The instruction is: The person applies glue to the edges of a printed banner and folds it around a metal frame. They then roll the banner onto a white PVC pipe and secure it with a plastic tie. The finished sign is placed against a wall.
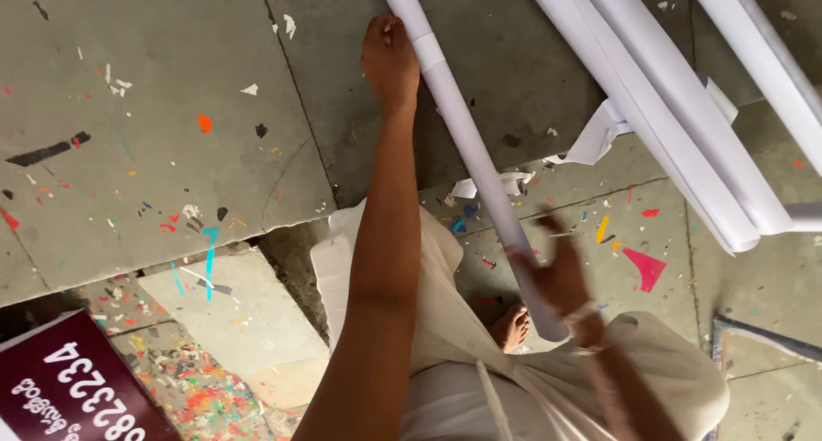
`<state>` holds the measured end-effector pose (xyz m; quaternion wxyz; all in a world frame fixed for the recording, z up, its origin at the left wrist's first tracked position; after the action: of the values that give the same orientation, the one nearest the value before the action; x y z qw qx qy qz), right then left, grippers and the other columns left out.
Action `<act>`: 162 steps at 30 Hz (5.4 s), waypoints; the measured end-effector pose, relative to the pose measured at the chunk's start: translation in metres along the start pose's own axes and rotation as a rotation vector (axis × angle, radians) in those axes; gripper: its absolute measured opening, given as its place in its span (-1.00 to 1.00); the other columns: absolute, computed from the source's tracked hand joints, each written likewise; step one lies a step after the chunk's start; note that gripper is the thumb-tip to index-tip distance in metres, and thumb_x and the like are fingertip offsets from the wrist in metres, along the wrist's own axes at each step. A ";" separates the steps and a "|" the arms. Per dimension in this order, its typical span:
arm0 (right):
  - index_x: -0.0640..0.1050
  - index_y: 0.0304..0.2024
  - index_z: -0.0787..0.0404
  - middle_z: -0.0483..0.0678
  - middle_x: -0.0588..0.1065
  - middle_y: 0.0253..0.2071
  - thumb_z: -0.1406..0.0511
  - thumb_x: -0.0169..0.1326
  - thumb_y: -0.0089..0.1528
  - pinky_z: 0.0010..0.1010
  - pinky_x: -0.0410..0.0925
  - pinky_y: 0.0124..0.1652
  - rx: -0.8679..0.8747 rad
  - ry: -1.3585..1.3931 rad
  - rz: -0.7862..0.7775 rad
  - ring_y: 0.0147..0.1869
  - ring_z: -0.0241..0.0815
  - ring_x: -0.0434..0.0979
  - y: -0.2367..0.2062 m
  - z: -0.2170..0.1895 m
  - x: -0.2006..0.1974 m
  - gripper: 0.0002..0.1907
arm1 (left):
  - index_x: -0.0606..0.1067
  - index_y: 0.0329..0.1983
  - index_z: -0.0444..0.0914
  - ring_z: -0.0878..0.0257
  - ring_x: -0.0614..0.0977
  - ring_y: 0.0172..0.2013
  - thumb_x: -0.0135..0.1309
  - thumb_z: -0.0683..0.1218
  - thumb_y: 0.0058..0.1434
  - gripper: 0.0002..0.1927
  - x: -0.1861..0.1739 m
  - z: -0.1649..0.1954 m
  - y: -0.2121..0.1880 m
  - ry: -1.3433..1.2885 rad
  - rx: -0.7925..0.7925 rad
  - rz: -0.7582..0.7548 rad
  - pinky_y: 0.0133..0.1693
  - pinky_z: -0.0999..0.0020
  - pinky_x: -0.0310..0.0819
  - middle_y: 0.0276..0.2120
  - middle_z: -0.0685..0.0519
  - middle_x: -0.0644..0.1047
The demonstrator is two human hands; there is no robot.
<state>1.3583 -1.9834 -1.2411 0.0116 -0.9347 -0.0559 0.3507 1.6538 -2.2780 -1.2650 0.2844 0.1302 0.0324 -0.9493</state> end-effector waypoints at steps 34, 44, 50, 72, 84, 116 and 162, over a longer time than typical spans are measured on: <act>0.52 -0.05 0.36 0.09 0.56 -0.37 0.36 0.37 0.00 -0.36 0.40 -0.46 0.041 -0.145 0.304 -0.45 -0.16 0.57 -0.100 -0.178 -0.256 -0.51 | 0.55 0.09 -0.36 0.30 0.60 -0.09 0.31 -0.20 0.30 -0.67 -0.048 0.355 -0.204 -1.009 0.046 -0.945 0.08 0.35 0.45 -0.15 0.04 0.61; 0.53 0.01 0.43 0.08 0.59 -0.31 0.39 0.37 -0.02 -0.39 0.45 -0.36 0.008 0.018 0.281 -0.36 -0.17 0.61 -0.108 -0.198 -0.241 -0.45 | 0.54 -0.04 -0.31 0.35 0.57 -0.11 0.33 -0.16 0.32 -0.76 -0.090 0.374 -0.202 -1.001 0.149 -0.911 0.10 0.38 0.39 -0.21 0.10 0.60; 0.51 0.00 0.41 0.10 0.58 -0.22 0.37 0.36 0.01 -0.44 0.48 -0.31 -0.103 0.010 0.263 -0.29 -0.21 0.64 -0.112 -0.199 -0.225 -0.47 | 0.53 -0.09 -0.30 0.35 0.55 -0.16 0.36 -0.14 0.32 -0.76 -0.097 0.371 -0.200 -1.001 0.173 -0.893 0.06 0.38 0.39 -0.26 0.11 0.59; 0.45 0.16 0.30 0.03 0.62 -0.33 0.28 0.51 -0.11 -0.39 0.50 -0.23 0.013 -0.033 0.384 -0.30 -0.23 0.63 -0.116 -0.212 -0.210 -0.17 | 0.49 0.04 -0.31 0.08 0.66 0.16 0.05 -0.14 0.49 -0.84 -0.075 0.379 -0.203 -1.089 0.236 -0.963 0.24 0.12 0.43 -0.05 0.03 0.63; 0.47 0.12 0.29 -0.03 0.63 -0.34 0.30 0.50 -0.10 -0.44 0.48 -0.23 0.052 0.078 0.331 -0.30 -0.31 0.61 -0.117 -0.194 -0.209 -0.23 | 0.50 0.20 -0.33 0.29 0.61 -0.03 0.14 -0.11 0.39 -0.64 -0.070 0.384 -0.210 -0.992 0.208 -0.921 0.20 0.22 0.42 -0.22 0.18 0.58; 0.32 0.34 0.50 0.07 0.51 -0.18 0.44 0.22 0.18 -0.39 0.43 -0.27 -0.025 1.106 -0.250 -0.25 -0.18 0.51 -0.076 -0.187 -0.193 -0.31 | 0.32 0.27 -0.23 0.13 0.69 -0.03 0.23 0.12 0.31 -0.40 -0.097 0.348 -0.225 -1.095 0.079 -0.929 0.04 0.03 0.68 -0.03 -0.05 0.54; 0.60 -0.16 0.39 0.00 0.59 -0.24 0.53 0.18 0.26 -0.53 0.47 -0.14 -0.100 0.410 0.329 -0.20 -0.32 0.56 -0.027 -0.299 -0.199 -0.90 | 0.29 0.16 -0.31 0.33 0.51 -0.44 0.17 -0.01 0.42 -0.57 -0.114 0.328 -0.263 -0.984 0.012 -0.441 -0.39 0.32 0.52 -0.28 0.05 0.48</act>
<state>1.4030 -1.9742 -0.8838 -0.0806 -0.9822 0.0833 0.1481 1.5260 -2.0421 -0.9216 0.0591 -0.3379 -0.0836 -0.9356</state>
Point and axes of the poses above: each hand's wrist, its own y-axis towards the middle knuckle, its own x-axis out of the palm, z = x × y, the point moved 3 cm from there along y, towards the middle knuckle
